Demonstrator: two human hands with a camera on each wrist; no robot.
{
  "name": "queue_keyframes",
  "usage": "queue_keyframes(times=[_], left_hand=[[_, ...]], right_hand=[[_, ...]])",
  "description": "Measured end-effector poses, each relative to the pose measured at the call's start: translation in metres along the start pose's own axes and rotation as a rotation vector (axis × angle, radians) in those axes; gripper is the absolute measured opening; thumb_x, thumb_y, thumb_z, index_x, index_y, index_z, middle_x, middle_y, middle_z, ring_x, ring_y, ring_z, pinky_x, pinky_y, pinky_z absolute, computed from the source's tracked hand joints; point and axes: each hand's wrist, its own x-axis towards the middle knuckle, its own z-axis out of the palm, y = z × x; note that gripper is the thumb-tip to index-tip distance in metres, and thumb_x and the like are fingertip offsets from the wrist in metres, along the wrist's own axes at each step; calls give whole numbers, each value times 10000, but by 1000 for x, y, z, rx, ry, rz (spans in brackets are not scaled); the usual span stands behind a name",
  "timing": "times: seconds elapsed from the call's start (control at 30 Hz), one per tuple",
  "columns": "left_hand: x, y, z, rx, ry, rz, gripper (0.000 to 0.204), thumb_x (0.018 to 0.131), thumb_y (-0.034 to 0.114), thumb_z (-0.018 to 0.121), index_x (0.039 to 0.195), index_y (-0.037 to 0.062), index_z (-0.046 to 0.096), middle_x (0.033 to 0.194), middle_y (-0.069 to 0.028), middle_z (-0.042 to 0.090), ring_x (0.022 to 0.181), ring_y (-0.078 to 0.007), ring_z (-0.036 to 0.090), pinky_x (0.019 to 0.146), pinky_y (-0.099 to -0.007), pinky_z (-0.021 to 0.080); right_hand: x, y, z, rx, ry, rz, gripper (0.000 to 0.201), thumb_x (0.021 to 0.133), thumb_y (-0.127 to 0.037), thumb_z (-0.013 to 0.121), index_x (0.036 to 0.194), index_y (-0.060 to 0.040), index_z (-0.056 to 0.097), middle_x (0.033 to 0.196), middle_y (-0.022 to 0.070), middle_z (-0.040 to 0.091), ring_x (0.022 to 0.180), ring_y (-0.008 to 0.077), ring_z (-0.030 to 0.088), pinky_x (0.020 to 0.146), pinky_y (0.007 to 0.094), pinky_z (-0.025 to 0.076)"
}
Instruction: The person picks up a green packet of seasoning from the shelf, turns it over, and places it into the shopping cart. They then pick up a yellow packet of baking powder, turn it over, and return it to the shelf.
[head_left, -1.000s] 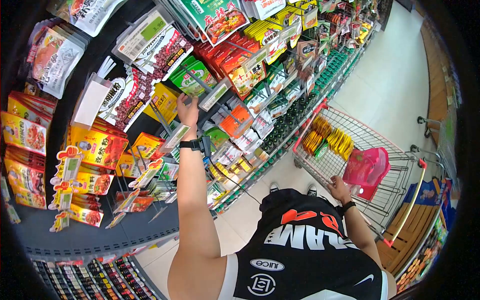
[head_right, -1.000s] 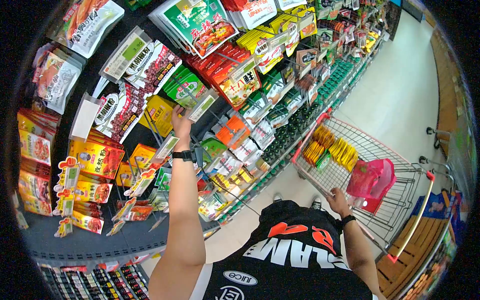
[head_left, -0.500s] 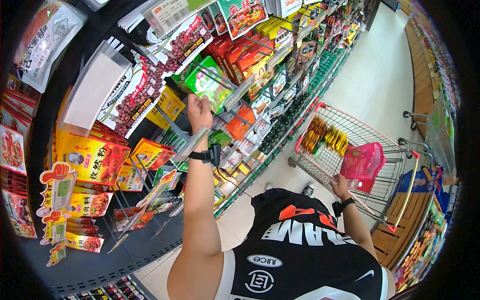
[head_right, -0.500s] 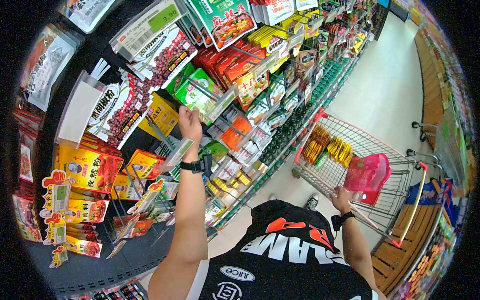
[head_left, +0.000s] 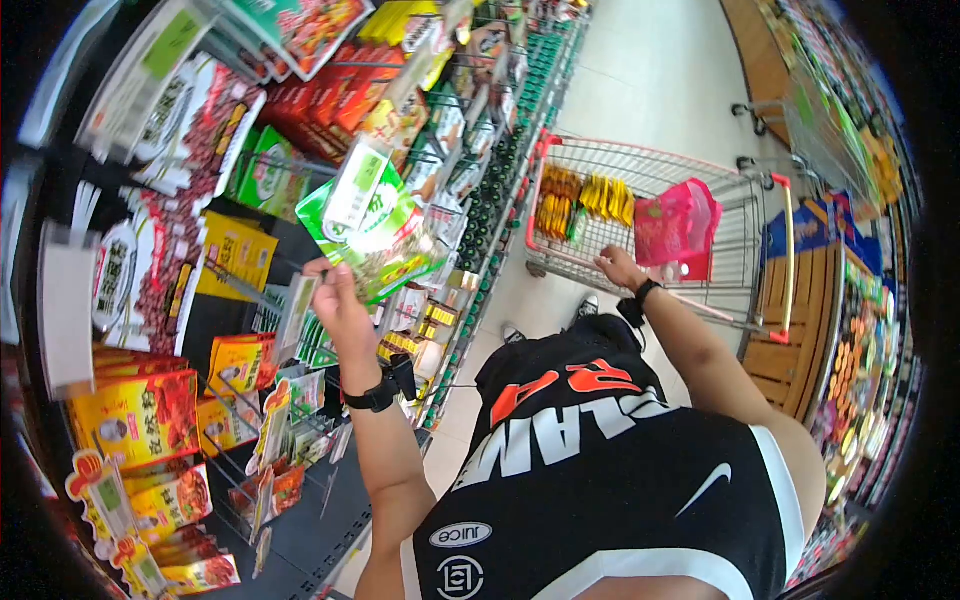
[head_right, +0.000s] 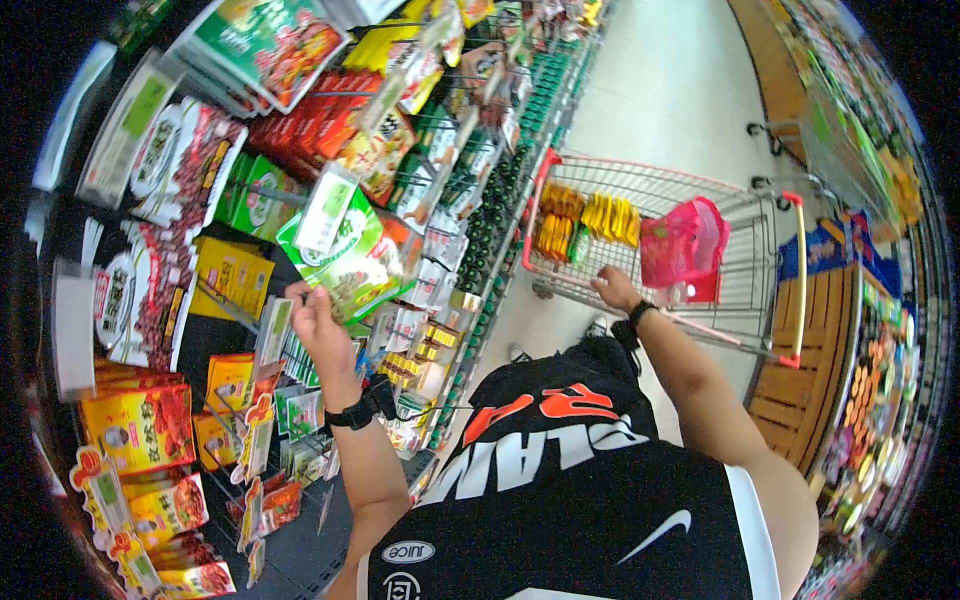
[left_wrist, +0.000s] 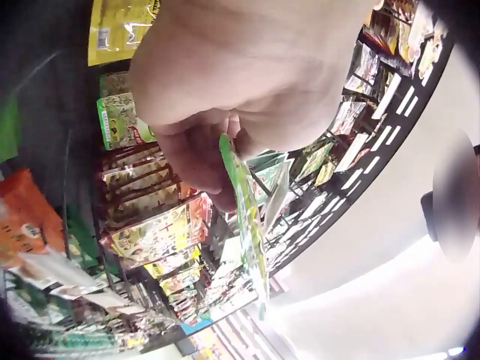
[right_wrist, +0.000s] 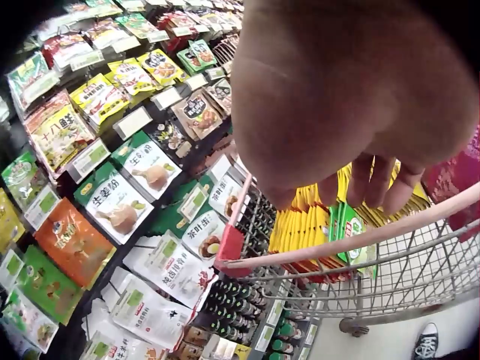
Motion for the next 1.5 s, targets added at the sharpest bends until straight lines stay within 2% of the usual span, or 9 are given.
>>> queue_keyframes(times=[0.27, 0.43, 0.53, 0.57, 0.67, 0.77, 1.0, 1.13, 1.5], left_hand=[[-21, 2, 31, 190, -105, -140, 158, 989, 157, 572, 1051, 71, 455, 821, 14, 538, 747, -40, 453, 683, -209, 358], [-60, -29, 58, 275, -161, -374, 157, 979, 143, 581, 1061, 76, 466, 747, 59, 462, 690, -21, 389, 633, -194, 303], [-82, -59, 92, 179, -175, -527, 139, 981, 141, 580, 1046, 61, 487, 806, 20, 532, 753, -57, 486, 706, -205, 386], [-86, -65, 108, 236, -258, -569, 136, 983, 141, 577, 1045, 58, 489, 820, 10, 544, 769, -63, 500, 718, -209, 396], [-96, -87, 156, 339, -450, -751, 134, 992, 148, 567, 1043, 50, 492, 847, -9, 568, 799, -75, 528, 737, -216, 417], [-112, -112, 187, 322, -505, -995, 141, 1004, 163, 554, 1044, 46, 488, 844, -11, 569, 795, -72, 529, 726, -214, 417], [-129, -143, 207, 407, -371, -1177, 202, 994, 214, 583, 1053, 46, 487, 939, -33, 604, 861, -85, 558, 764, -225, 439], [-132, -145, 213, 437, -282, -1204, 177, 1001, 185, 566, 1072, 45, 483, 977, -56, 613, 898, -91, 560, 786, -231, 444], [-136, -144, 232, 454, -281, -1148, 116, 1011, 121, 518, 1063, 29, 471, 898, -41, 571, 812, -77, 523, 723, -218, 424]], right_hand=[[33, 39, 2, 181, -81, 187, 468, 881, -361, 645, 1092, 54, 607, 1035, 222, 672, 975, 316, 645, 857, 395, 508], [74, 87, 15, 340, -173, 300, 476, 879, -333, 604, 1069, 102, 648, 1015, 273, 683, 967, 354, 658, 878, 413, 495], [101, 107, 31, 557, -217, 387, 400, 874, -279, 557, 1003, 88, 653, 898, 179, 682, 818, 277, 631, 766, 395, 506], [109, 111, 32, 654, -323, 474, 306, 933, -262, 522, 1038, 10, 616, 939, 83, 649, 799, 177, 581, 660, 330, 488], [132, 117, 48, 980, -306, 703, 313, 937, -263, 525, 1166, -49, 537, 1064, 72, 593, 906, 185, 575, 721, 343, 511], [163, 155, 81, 1125, -362, 695, 348, 930, -290, 528, 1208, -83, 501, 1225, 81, 507, 1066, 246, 521, 847, 436, 501], [206, 142, 94, 1269, -367, 868, 865, 913, -541, 517, 1559, -233, 30, 1619, 75, 69, 1423, 424, 218, 1061, 622, 330], [213, 126, 91, 1284, -401, 733, 1073, 833, -743, 521, 1553, -248, -102, 1624, 98, -67, 1486, 368, 43, 1086, 657, 310], [220, 124, 94, 1150, -387, 626, 970, 885, -723, 441, 1564, -240, -56, 1627, 89, 8, 1488, 322, 91, 1137, 564, 287]])
